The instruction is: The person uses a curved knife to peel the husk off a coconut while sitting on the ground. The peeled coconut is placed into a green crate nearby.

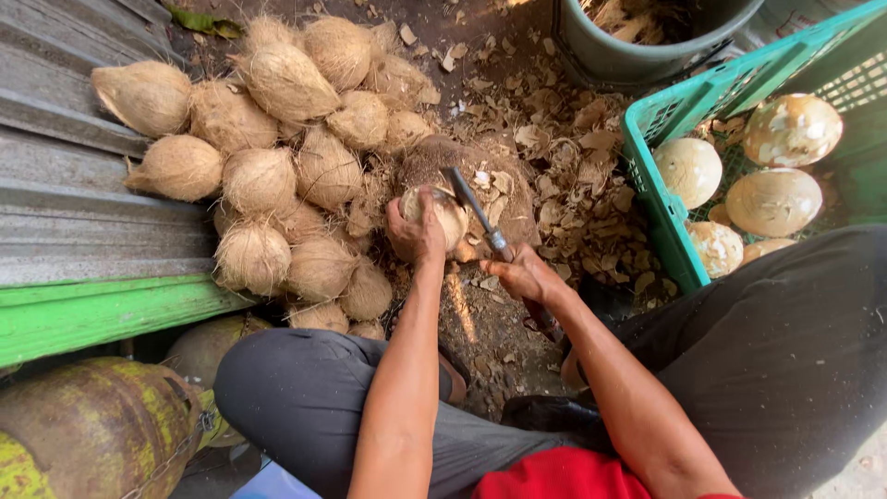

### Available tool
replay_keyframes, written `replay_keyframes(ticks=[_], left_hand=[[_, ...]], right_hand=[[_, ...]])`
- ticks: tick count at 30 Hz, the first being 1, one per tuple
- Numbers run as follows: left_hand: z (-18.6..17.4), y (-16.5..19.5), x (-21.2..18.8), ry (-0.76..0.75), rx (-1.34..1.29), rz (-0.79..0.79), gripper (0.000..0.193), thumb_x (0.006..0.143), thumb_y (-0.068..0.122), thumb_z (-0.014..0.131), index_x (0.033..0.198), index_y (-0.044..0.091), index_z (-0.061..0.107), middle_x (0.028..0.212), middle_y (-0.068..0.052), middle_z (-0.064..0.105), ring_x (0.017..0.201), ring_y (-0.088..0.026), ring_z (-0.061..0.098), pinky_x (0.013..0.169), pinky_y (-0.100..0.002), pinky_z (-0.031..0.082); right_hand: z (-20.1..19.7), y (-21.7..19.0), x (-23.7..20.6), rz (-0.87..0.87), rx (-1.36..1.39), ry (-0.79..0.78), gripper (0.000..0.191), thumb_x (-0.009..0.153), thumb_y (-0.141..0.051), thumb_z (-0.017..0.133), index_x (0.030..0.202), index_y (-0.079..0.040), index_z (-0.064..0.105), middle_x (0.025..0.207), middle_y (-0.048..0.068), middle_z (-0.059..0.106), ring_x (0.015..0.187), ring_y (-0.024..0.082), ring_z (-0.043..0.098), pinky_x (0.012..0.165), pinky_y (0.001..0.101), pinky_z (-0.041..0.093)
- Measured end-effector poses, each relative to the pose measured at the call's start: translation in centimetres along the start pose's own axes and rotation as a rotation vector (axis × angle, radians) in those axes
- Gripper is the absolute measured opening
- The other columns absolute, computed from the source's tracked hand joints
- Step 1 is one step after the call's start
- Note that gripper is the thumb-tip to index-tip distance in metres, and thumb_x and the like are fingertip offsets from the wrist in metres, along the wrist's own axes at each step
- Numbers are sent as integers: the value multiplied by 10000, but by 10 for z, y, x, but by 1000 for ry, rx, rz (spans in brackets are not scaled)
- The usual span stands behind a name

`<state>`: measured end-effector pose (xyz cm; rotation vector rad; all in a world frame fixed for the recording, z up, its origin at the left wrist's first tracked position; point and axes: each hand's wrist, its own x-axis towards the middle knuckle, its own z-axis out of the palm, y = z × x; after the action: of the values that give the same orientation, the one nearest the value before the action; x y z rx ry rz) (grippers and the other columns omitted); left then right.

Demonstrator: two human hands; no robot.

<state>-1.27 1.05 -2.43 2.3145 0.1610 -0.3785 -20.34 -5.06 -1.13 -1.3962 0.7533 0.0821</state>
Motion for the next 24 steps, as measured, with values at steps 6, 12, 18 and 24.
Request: replay_keyframes(ticks=[6,12,18,24], left_hand=[[-4,2,0,31,13,101,555,809,629,695,1178,229,589,1149,-76,652,999,-241,650,764,-436,499],[-2,5,-6,14,21,-22,559,806,612,675,1211,238,582,1196,-87,578,997,-252,609,683,-431,517],[-2,2,-1,27,-118,19,582,786,645,668,1167,210,607,1159,-86,658,970,-244,672,679,-408,504],[1,-3,-2,82,-44,87,553,800,627,681,1156,212,599,1163,-83,620,967,-266,645,662,-431,536]], right_hand=[[6,-34,-23,109,11,77,363,935,-301,711,708,-121,493,488,-1,489,374,143,424,373,345,355],[15,-38,-24,-300,-158,319,397,966,-319,637,667,-112,479,557,5,511,474,122,472,427,329,399],[16,-18,-7,178,-150,183,308,923,-295,672,701,-94,600,558,52,557,436,151,515,408,338,445],[17,-40,-20,112,-130,274,287,956,-273,658,742,-101,574,588,25,554,483,132,490,464,326,420]])
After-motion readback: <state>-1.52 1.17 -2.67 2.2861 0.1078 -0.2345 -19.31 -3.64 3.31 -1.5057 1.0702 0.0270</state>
